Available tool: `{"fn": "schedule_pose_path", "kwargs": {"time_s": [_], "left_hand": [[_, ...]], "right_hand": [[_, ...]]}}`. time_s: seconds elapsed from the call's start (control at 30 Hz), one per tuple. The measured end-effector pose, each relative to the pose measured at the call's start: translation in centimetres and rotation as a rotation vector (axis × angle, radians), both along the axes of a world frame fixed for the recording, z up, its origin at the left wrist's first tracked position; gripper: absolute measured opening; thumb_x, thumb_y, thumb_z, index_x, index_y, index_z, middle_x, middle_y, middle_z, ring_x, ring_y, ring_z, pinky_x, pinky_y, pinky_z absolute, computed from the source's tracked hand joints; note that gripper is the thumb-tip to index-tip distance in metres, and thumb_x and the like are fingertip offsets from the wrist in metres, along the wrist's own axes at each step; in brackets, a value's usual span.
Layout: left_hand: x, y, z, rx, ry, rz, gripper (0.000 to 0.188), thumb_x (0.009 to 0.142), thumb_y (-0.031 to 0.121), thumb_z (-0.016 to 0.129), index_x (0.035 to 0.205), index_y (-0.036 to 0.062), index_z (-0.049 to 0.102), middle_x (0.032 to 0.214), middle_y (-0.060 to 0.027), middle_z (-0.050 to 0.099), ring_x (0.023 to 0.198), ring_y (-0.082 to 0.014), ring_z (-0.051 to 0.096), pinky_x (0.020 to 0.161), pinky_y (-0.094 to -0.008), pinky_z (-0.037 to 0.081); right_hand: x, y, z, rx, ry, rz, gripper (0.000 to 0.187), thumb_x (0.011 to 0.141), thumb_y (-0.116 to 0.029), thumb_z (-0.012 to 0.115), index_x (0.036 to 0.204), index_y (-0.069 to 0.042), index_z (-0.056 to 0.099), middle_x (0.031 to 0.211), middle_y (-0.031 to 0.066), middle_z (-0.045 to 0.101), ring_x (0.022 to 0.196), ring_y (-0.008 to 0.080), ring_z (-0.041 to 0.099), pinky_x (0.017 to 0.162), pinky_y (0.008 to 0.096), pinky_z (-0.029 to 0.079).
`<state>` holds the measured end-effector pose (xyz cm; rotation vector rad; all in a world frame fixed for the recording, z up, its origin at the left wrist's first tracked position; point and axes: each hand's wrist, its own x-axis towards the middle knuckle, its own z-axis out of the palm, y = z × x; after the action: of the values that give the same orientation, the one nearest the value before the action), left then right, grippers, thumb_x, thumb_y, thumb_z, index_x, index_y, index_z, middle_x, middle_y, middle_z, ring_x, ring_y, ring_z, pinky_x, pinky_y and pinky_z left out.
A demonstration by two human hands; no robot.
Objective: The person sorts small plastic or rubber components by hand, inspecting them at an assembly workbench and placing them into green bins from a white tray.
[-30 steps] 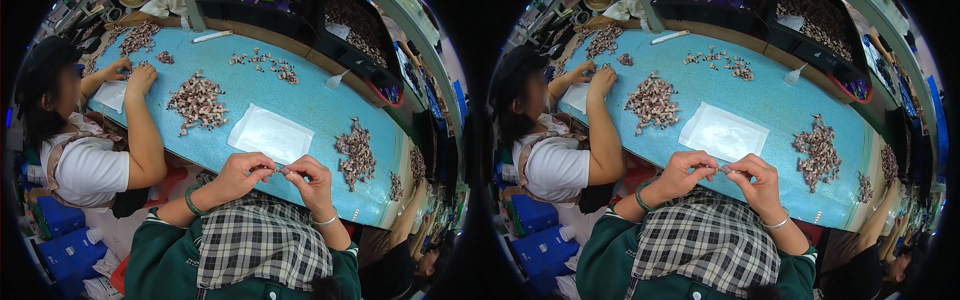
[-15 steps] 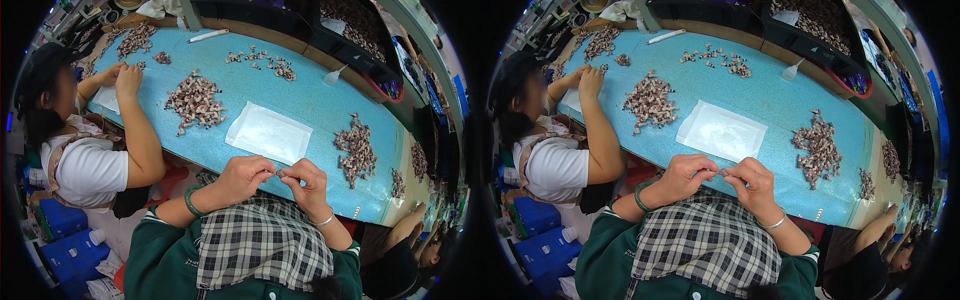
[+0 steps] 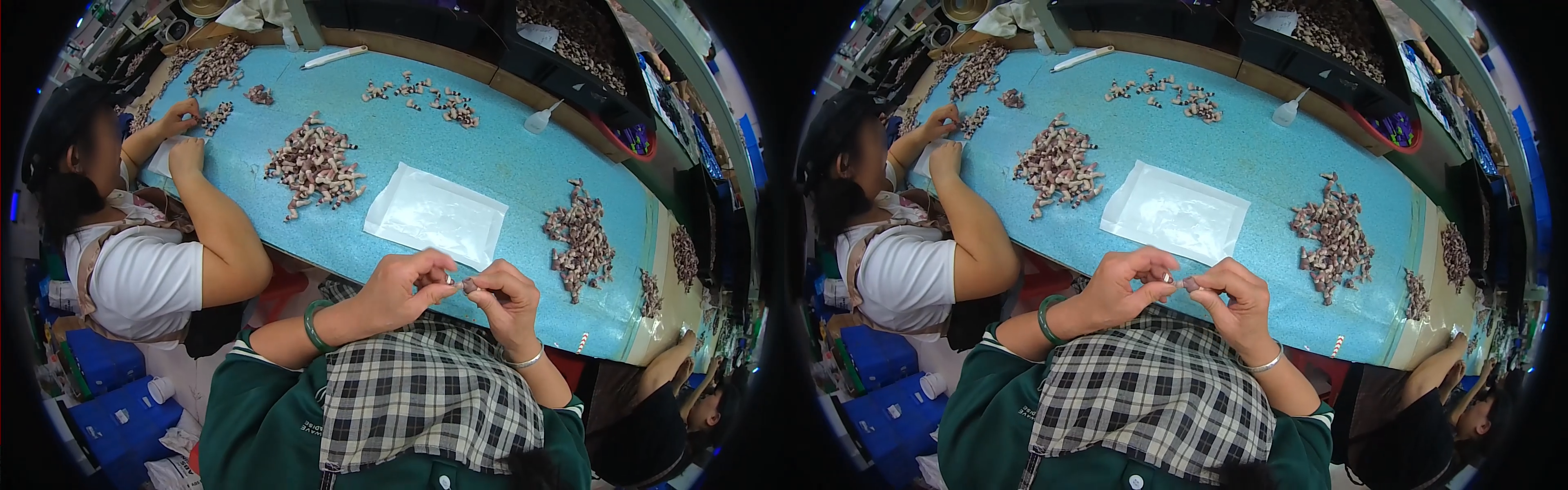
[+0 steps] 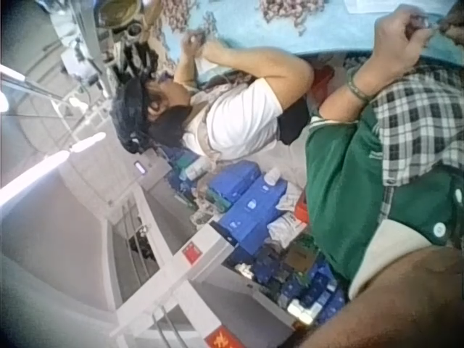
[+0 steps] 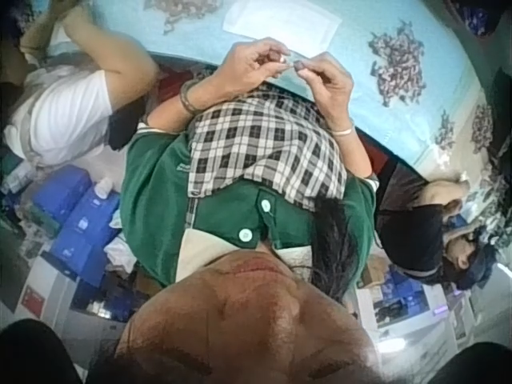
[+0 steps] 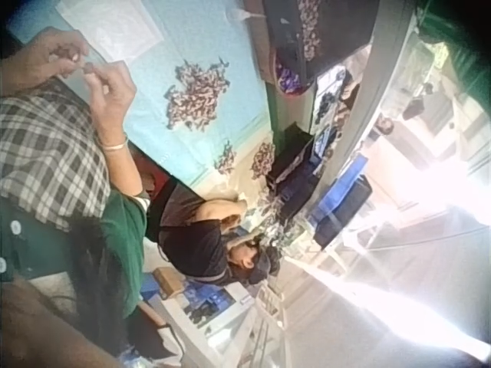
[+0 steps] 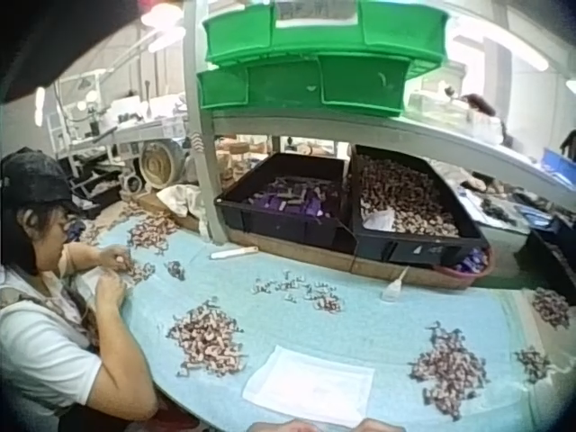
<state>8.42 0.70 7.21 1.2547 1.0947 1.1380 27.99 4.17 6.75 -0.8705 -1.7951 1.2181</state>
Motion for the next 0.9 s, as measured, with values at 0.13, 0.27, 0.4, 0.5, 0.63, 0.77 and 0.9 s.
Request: {"fn": "schedule_pose_path", "kwargs": {"time_s": [0.13,0.27,0.4,0.5,0.63,0.77,0.9], "left_hand": [[-0.2,-0.1,-1.0,0.158,0.354,-0.198,0.016,0.09,0.017,0.057,0.084,0.0021,0.06,0.063,-0.0096,0.058,0.055,-0.0214,0.059,0.05,-0.0314,0.045],[-0.1,-0.3,-0.8,0.239,0.423,-0.242,0.025,0.092,0.023,0.053,0.075,0.0041,0.054,0.057,-0.0132,0.051,0.054,-0.0335,0.053,0.05,-0.0412,0.04],[-0.2,-0.2,-0.3,0.245,0.488,-0.307,0.025,0.092,0.022,0.053,0.074,0.0041,0.055,0.058,-0.0135,0.052,0.055,-0.034,0.054,0.05,-0.042,0.04],[-0.2,-0.1,0.2,0.246,0.566,-0.388,0.024,0.09,0.021,0.054,0.074,0.0039,0.056,0.059,-0.0145,0.054,0.057,-0.0351,0.055,0.051,-0.0436,0.04],[-0.1,0.3,0.4,0.225,0.631,-0.464,0.023,0.089,0.021,0.055,0.074,0.0033,0.057,0.058,-0.015,0.053,0.056,-0.0352,0.054,0.051,-0.0438,0.04],[0.0,0.6,0.1,0.18,0.694,-0.541,0.022,0.089,0.02,0.055,0.075,0.0033,0.057,0.057,-0.0152,0.052,0.055,-0.0344,0.053,0.051,-0.0427,0.039],[0.2,0.8,-0.1,0.16,0.681,-0.557,0.024,0.089,0.021,0.054,0.074,0.0029,0.057,0.057,-0.0158,0.051,0.055,-0.0347,0.052,0.051,-0.0429,0.039]], "right_hand": [[0.2,-0.6,0.0,-0.121,0.022,-0.013,0.01,0.075,0.002,0.07,0.085,0.002,0.068,0.076,0.0074,0.062,0.069,0.0129,0.058,0.059,0.0227,0.046],[0.7,-0.7,-0.5,-0.077,-0.02,0.044,0.012,0.074,0.001,0.071,0.086,0.002,0.068,0.075,0.0071,0.062,0.068,0.013,0.058,0.059,0.0229,0.045],[0.9,-1.2,-0.9,-0.024,-0.044,0.047,0.012,0.074,-0.002,0.073,0.084,0.001,0.067,0.074,0.0067,0.062,0.066,0.0139,0.058,0.058,0.0241,0.046],[1.0,-1.5,-1.1,0.133,-0.072,0.035,0.013,0.073,-0.004,0.074,0.082,0.001,0.066,0.073,0.007,0.062,0.064,0.0151,0.058,0.057,0.0252,0.045],[1.2,-1.5,-1.4,0.21,-0.103,0.041,0.013,0.072,-0.005,0.074,0.079,0.0,0.064,0.071,0.0071,0.062,0.062,0.017,0.057,0.056,0.0272,0.045],[1.4,-1.7,-2.1,0.236,-0.128,0.049,0.012,0.072,-0.004,0.074,0.079,-0.001,0.064,0.07,0.0062,0.062,0.062,0.0182,0.056,0.055,0.0284,0.044],[1.6,-1.7,-2.4,0.242,-0.113,0.046,0.016,0.069,-0.001,0.073,0.083,-0.003,0.065,0.067,0.0069,0.059,0.06,0.0191,0.055,0.052,0.0287,0.043]]}}
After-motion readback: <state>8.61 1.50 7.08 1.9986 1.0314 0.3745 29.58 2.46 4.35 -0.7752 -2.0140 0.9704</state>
